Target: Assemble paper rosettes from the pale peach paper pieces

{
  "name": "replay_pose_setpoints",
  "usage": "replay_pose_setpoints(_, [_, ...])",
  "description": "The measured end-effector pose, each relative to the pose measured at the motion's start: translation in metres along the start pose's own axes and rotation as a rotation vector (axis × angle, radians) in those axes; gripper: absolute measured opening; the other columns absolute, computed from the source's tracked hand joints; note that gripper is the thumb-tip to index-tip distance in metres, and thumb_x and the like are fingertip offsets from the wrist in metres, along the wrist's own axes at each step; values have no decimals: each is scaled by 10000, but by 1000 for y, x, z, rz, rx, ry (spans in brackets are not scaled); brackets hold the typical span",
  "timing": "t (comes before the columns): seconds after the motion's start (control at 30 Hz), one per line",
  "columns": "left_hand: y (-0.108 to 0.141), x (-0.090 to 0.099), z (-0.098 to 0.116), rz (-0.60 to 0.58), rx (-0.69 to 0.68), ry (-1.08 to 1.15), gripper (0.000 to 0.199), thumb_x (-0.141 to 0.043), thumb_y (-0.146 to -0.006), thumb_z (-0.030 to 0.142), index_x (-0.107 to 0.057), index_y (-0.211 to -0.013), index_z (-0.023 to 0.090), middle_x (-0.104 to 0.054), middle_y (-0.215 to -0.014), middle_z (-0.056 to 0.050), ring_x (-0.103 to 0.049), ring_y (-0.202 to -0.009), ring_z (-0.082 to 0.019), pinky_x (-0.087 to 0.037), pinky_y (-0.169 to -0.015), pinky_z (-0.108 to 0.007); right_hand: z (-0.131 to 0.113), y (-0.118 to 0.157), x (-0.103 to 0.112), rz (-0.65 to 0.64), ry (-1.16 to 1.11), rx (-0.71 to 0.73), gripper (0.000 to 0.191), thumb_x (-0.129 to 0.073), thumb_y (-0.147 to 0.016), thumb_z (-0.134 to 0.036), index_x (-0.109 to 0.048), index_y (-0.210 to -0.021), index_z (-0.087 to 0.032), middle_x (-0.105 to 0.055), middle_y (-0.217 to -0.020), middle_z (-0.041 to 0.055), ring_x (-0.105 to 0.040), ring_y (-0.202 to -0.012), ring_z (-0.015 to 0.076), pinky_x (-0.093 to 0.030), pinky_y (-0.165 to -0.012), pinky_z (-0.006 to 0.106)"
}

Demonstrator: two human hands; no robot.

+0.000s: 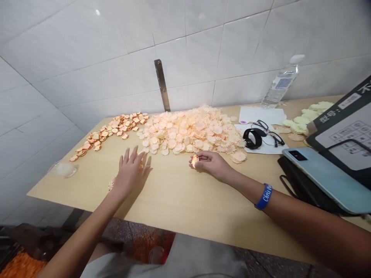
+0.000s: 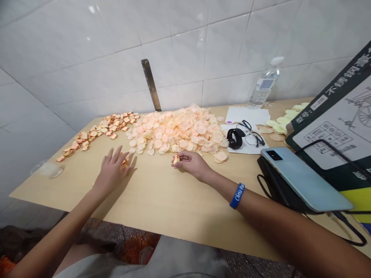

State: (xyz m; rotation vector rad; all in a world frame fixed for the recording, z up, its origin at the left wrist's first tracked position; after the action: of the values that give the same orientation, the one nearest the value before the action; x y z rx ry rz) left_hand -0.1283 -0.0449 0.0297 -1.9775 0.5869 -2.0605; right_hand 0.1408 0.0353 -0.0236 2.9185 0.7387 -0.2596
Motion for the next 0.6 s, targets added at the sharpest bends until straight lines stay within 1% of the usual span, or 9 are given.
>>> replay_pose_setpoints(0.03, [-6, 2, 11, 43, -7, 19, 413, -562, -900, 360, -559, -1276, 189, -397, -1513, -177, -284, -1426, -420, -304, -1083, -668, 0, -1, 1, 10, -15, -14, 345, -847, -556, -339, -660, -782, -157, -724, -863, 87, -686, -805, 204, -510, -650, 282])
replay_pose_setpoints(0.07, [-13, 3, 25, 68, -41, 78, 428, -566, -901, 373, -546, -1291, 198, -394, -1517, -171, -274, -1437, -402, -297, -1103, -652, 0, -2, 2, 18, -29, -24, 345, -855, -548, -340, -663, -770, -158, -729, -857, 84, -689, -802, 200, -515, -664, 284])
replay_pose_setpoints(0.1, [-20, 1, 44, 52, -107, 172, 453, -572, -900, 385, -521, -1318, 219, -406, -1514, -153, -302, -1436, -361, -326, -1118, -602, -1, -3, 4, 25, -42, -32, 348, -861, -544, -348, -664, -760, -160, -732, -846, 80, -689, -793, 193, -519, -675, 285])
replay_pose_setpoints(0.17, [-35, -8, 84, -47, -245, 394, 570, -607, -875, 433, -446, -1390, 249, -423, -1506, -136, -391, -1400, -301, -404, -1104, -511, 0, -4, 6, 29, -67, -41, 363, -870, -535, -369, -666, -752, -162, -732, -816, 63, -685, -759, 175, -522, -671, 279])
replay_pose_setpoints(0.23, [-51, -22, 120, -147, -376, 556, 680, -659, -836, 444, -400, -1431, 242, -401, -1518, -151, -395, -1400, -287, -427, -1095, -467, 0, -5, 9, 31, -81, -31, 374, -874, -532, -385, -667, -749, -161, -713, -746, 32, -659, -682, 143, -504, -621, 251])
replay_pose_setpoints(0.3, [-66, -37, 144, -224, -460, 672, 681, -681, -825, 413, -416, -1429, 245, -448, -1488, -143, -436, -1374, -276, -442, -1082, -447, 1, -6, 13, 44, -78, -9, 375, -865, -544, -414, -657, -716, -155, -650, -619, -8, -583, -550, 102, -438, -515, 218])
replay_pose_setpoints(0.4, [-80, -57, 154, -269, -477, 806, 599, -686, -823, 397, -496, -1373, 255, -567, -1388, -118, -546, -1278, -262, -493, -1024, -410, 2, -7, 17, 66, -59, 31, 388, -836, -575, -470, -643, -673, -147, -558, -518, -39, -458, -450, 69, -332, -436, 210])
replay_pose_setpoints(0.5, [-80, -66, 151, -241, -497, 892, 578, -698, -816, 390, -524, -1349, 248, -576, -1379, -121, -571, -1252, -253, -523, -981, -374, 2, -7, 16, 27, -30, 44, 373, -814, -610, -468, -655, -712, -146, -584, -566, -26, -478, -489, 79, -351, -470, 219])
replay_pose_setpoints(0.6, [-75, -67, 146, -215, -537, 899, 570, -697, -822, 369, -520, -1351, 251, -550, -1405, -131, -554, -1273, -249, -560, -910, -339, 1, -7, 13, -32, 9, 42, 366, -788, -646, -478, -658, -738, -149, -583, -580, -20, -491, -517, 93, -368, -498, 232])
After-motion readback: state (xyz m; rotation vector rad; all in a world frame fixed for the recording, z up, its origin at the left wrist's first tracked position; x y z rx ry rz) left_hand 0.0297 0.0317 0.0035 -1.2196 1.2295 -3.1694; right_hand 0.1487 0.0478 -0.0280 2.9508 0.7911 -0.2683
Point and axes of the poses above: each hand's wrist, its own y-axis away from the middle knuckle, its own x-axis out of the back of the hand, z = x × y, the point moved 5 cm from there along -y, towards the middle knuckle
